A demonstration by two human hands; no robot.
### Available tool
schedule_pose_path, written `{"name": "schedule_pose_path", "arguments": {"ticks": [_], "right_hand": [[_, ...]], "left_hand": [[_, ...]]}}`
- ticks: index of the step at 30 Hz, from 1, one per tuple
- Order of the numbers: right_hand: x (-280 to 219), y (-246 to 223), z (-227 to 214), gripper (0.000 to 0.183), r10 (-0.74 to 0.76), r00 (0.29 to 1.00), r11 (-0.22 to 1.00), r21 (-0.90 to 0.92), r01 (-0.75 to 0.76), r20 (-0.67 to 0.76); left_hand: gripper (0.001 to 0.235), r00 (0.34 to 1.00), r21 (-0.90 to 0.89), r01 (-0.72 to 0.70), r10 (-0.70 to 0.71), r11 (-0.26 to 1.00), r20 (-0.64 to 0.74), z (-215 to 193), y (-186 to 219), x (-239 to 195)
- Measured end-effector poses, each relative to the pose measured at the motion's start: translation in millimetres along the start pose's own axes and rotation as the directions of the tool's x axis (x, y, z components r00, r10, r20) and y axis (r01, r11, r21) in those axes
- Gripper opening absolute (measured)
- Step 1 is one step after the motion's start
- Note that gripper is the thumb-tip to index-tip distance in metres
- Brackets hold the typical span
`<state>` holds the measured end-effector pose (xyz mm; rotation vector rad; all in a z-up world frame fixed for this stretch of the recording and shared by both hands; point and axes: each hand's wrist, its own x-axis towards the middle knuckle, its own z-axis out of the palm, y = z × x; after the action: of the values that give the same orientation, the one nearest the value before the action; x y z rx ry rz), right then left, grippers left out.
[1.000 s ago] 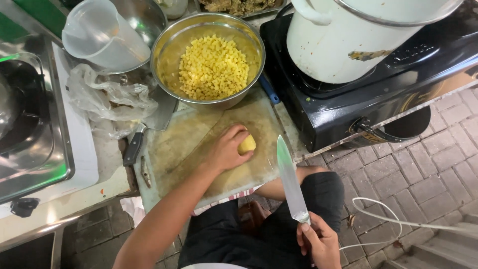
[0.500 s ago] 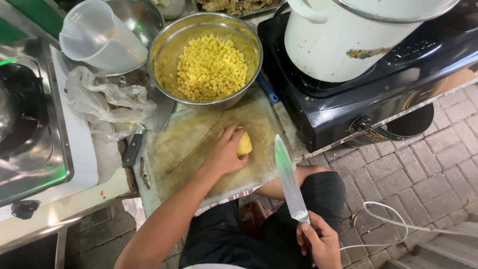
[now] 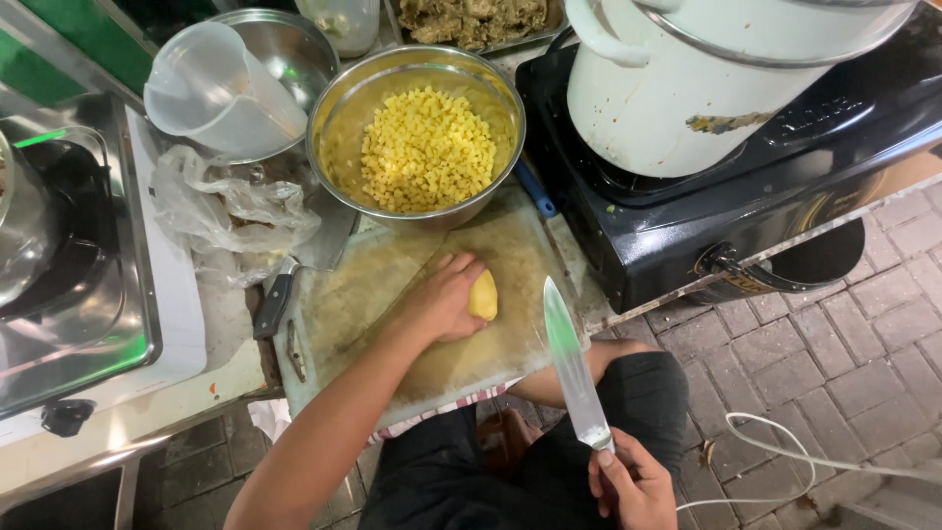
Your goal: The person slices and dices potatoes on a cutting board using a knife, then transfers the diced pieces into a metal bowl. The process is repeated multiple times with consistent dicing and transfer actions.
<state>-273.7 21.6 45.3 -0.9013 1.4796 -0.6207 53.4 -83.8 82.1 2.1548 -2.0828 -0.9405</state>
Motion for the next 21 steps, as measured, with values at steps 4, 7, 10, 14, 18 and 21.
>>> {"name": "schedule_pose_path", "arguments": {"ticks": [4,7,10,14,18,21], "right_hand": [[1,2,-1,0.034,-0.010,1.000,1.000,0.008,0.010,-0.010],[-1,-1,-2,0.043,0.036,0.998,0.962,-0.274,-0.023,0.042],[-1,4,3,0.046,0.003,0.988,0.750,-0.653,0.102,0.157],[0,3,25,0.046,-0.146,0.919,0.630,-0.682,0.372,0.367],[-3,2,41,0.046,-0.124,0.933,0.530,-0.772,0.351,0.338],[-7,6,49,0.049,-0.175,0.913,0.504,-0.763,0.405,0.369]], "left_hand": [[0.073,0.999,0.058,0.021,-0.023,0.998,0.039,6,11,-14],[0.083,0.995,0.000,0.101,-0.101,0.995,0.025,39,10,-32],[0.094,0.988,-0.081,0.108,-0.116,0.991,-0.106,76,5,-55],[0.094,0.980,-0.271,0.102,-0.144,0.957,-0.138,85,0,-77],[0.055,0.669,0.036,-0.389,0.308,0.921,-0.676,108,-14,-88],[0.037,0.503,0.206,-0.466,0.449,0.861,-0.739,111,-19,-89]]}}
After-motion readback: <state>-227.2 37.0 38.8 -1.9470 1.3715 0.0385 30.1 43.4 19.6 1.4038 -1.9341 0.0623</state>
